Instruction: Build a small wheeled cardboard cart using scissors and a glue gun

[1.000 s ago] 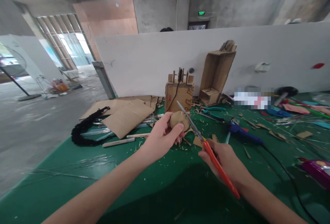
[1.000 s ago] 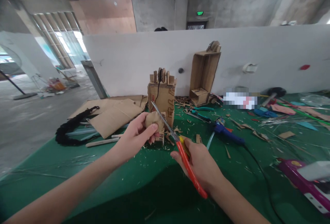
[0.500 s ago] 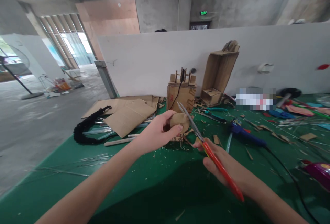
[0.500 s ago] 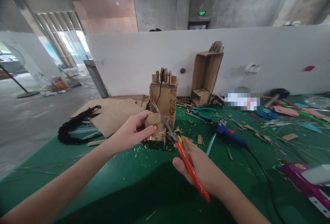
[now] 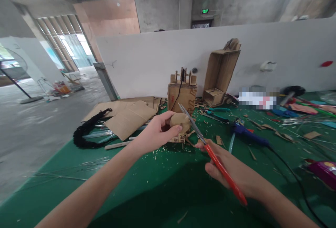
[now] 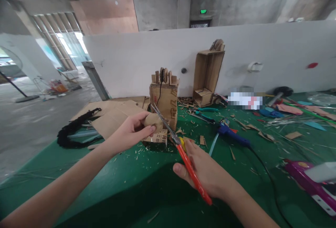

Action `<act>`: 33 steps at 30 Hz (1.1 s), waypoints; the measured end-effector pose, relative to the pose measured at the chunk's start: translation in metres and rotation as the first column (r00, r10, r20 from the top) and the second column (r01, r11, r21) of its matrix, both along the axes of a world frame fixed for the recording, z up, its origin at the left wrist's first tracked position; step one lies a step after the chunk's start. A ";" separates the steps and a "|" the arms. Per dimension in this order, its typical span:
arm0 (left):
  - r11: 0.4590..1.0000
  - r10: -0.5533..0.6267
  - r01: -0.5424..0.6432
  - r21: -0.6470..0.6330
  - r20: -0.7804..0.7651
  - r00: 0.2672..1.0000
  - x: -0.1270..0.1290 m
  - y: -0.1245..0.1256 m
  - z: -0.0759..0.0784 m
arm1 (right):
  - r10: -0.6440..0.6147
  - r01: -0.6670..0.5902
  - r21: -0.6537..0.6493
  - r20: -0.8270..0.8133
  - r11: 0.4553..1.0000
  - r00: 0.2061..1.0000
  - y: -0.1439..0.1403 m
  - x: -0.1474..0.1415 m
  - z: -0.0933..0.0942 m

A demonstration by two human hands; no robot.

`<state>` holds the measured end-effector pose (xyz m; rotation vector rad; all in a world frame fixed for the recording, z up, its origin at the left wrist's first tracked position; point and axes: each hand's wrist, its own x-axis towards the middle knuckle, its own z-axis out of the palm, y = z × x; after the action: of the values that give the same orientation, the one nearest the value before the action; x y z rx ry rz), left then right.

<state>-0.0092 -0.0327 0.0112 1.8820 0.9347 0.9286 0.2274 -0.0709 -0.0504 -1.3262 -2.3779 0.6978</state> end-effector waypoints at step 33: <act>0.992 0.100 -0.085 -0.090 0.185 0.978 0.004 0.009 -0.012 | -0.049 0.081 0.274 -0.121 0.958 0.991 0.015 -0.005 -0.006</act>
<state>-0.0051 -0.0233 -0.0008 1.6604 0.9361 1.0885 0.2222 -0.0557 -0.0561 -1.2048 -2.2326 0.3899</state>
